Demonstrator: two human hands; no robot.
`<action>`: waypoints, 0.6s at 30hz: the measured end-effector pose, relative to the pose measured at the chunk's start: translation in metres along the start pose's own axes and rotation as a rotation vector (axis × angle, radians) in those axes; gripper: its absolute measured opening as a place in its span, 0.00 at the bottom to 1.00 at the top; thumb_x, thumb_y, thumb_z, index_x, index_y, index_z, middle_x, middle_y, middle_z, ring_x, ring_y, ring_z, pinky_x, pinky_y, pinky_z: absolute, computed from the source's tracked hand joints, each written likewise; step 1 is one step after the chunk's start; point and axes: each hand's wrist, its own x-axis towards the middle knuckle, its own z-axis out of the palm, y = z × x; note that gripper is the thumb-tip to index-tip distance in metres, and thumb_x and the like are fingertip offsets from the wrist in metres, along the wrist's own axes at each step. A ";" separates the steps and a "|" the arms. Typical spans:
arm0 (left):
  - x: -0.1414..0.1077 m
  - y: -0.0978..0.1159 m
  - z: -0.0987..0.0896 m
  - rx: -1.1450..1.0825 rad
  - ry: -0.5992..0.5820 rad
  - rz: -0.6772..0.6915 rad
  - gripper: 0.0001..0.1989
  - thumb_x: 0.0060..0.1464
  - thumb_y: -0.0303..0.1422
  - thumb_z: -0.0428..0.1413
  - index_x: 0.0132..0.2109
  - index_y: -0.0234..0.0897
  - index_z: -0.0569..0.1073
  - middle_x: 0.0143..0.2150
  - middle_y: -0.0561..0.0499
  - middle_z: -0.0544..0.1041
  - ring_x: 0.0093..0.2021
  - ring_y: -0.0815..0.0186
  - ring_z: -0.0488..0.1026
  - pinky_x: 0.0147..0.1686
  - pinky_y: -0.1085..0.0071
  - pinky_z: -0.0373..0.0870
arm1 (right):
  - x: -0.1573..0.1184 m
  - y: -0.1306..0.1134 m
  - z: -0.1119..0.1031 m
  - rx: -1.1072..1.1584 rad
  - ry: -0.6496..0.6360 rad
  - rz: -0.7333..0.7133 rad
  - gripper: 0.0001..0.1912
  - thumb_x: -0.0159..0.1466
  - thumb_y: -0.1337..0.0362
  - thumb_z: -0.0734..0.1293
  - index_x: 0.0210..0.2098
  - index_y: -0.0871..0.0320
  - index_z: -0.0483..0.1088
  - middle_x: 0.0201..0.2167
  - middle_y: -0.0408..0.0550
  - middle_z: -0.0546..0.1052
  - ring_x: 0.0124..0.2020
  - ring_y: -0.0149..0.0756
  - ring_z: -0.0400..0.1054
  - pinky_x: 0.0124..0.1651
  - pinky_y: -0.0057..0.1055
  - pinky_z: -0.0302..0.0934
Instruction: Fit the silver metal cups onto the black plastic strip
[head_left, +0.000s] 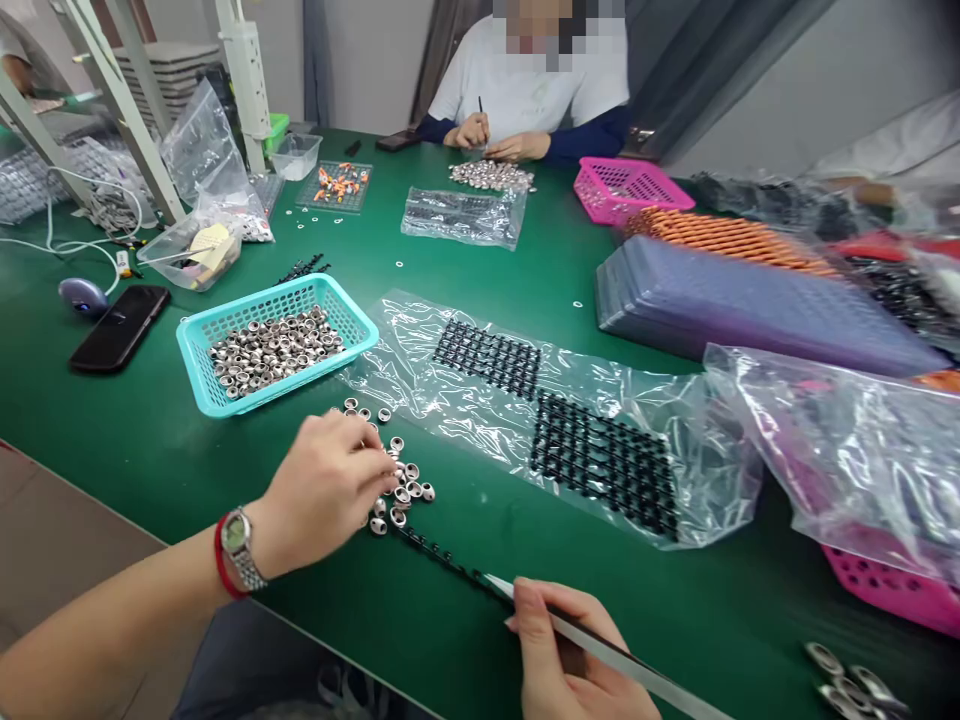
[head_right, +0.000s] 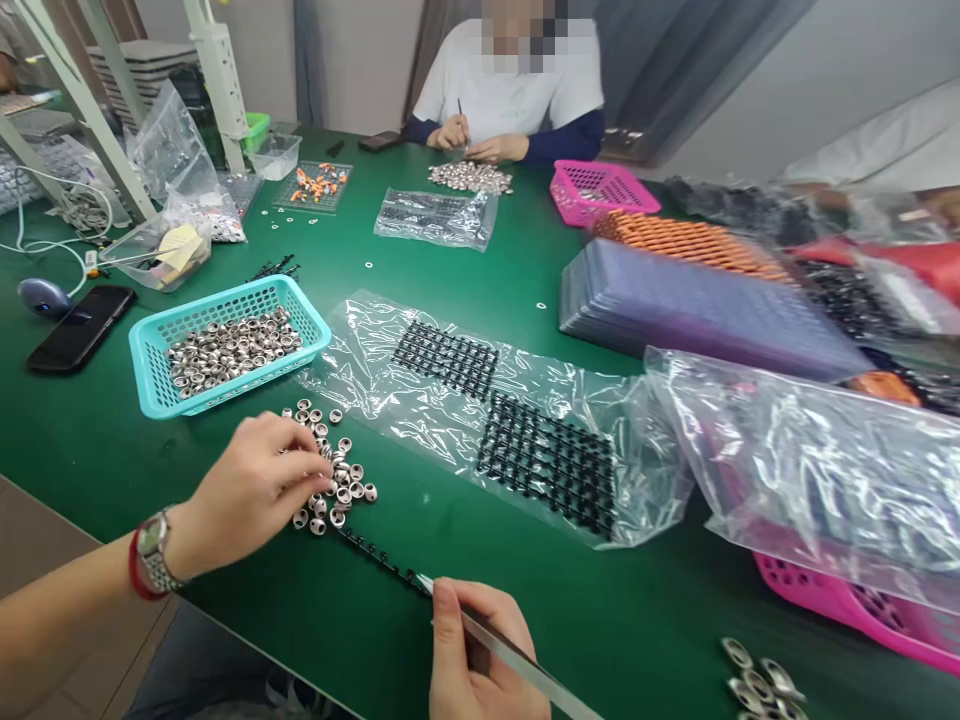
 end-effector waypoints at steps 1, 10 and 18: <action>0.000 0.008 0.007 0.010 -0.081 0.029 0.06 0.66 0.28 0.63 0.38 0.36 0.81 0.40 0.49 0.79 0.41 0.60 0.74 0.44 0.61 0.69 | -0.001 -0.001 0.001 0.001 0.013 -0.003 0.27 0.66 0.36 0.68 0.30 0.53 0.76 0.26 0.49 0.79 0.23 0.39 0.72 0.27 0.33 0.68; 0.004 0.019 0.021 0.054 -0.197 0.090 0.07 0.62 0.25 0.66 0.35 0.35 0.77 0.35 0.49 0.77 0.36 0.60 0.73 0.38 0.64 0.67 | -0.002 -0.008 0.007 -0.001 0.029 -0.065 0.25 0.68 0.38 0.67 0.30 0.53 0.76 0.25 0.47 0.77 0.24 0.38 0.71 0.25 0.31 0.64; -0.013 0.026 0.028 0.047 -0.036 0.165 0.07 0.68 0.25 0.56 0.38 0.36 0.76 0.35 0.49 0.80 0.36 0.60 0.76 0.38 0.63 0.72 | -0.008 -0.016 0.013 0.031 0.108 0.011 0.27 0.67 0.36 0.67 0.30 0.52 0.75 0.26 0.46 0.78 0.29 0.41 0.73 0.34 0.34 0.68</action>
